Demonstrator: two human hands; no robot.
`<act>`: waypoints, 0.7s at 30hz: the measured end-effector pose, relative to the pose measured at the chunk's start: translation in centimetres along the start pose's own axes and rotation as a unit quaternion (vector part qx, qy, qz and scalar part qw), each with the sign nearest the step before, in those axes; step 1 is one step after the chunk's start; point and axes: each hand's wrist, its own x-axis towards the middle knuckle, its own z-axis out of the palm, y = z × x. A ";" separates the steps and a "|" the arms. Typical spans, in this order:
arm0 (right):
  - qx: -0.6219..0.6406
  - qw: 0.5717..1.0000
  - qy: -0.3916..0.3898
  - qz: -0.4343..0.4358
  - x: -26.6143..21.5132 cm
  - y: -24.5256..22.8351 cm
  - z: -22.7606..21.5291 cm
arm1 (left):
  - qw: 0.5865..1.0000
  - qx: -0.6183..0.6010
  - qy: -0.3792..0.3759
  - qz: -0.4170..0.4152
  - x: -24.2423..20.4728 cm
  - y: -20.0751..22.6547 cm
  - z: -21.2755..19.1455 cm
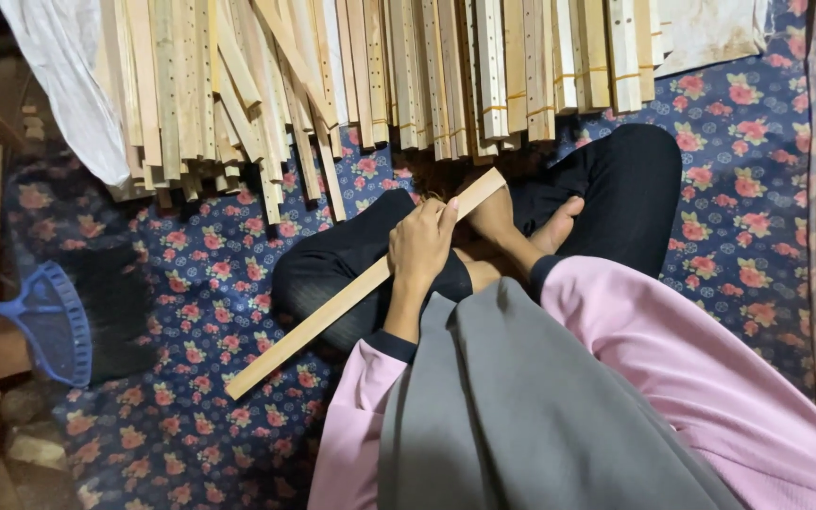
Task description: The person is wrapping the ends of thin wooden slats with a small piece of material, likely tape or a rubber band, while sitting on the floor.
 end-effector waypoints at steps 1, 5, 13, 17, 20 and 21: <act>-0.008 1.000 0.005 -0.012 -0.1 0.2 -0.3 | 1.000 0.003 0.004 0.000 0.0 -0.2 0.2; 0.022 0.999 0.025 0.033 0.1 2.2 -0.2 | 1.000 0.008 0.008 0.000 -0.1 -0.3 0.5; 0.453 0.838 -0.035 0.303 0.0 3.3 -1.6 | 1.000 -0.003 0.011 0.006 -0.5 0.1 -0.1; 0.527 0.801 -0.062 0.278 -0.9 -2.0 -7.5 | 1.000 0.001 0.012 0.008 -0.7 0.4 -0.3; 0.506 0.841 0.001 0.190 -0.8 4.3 -5.7 | 1.000 -0.014 0.008 0.018 -1.2 0.9 -0.9; 0.507 0.840 0.002 0.191 -0.7 4.4 -6.6 | 1.000 -0.013 0.007 0.018 -1.2 0.9 -1.0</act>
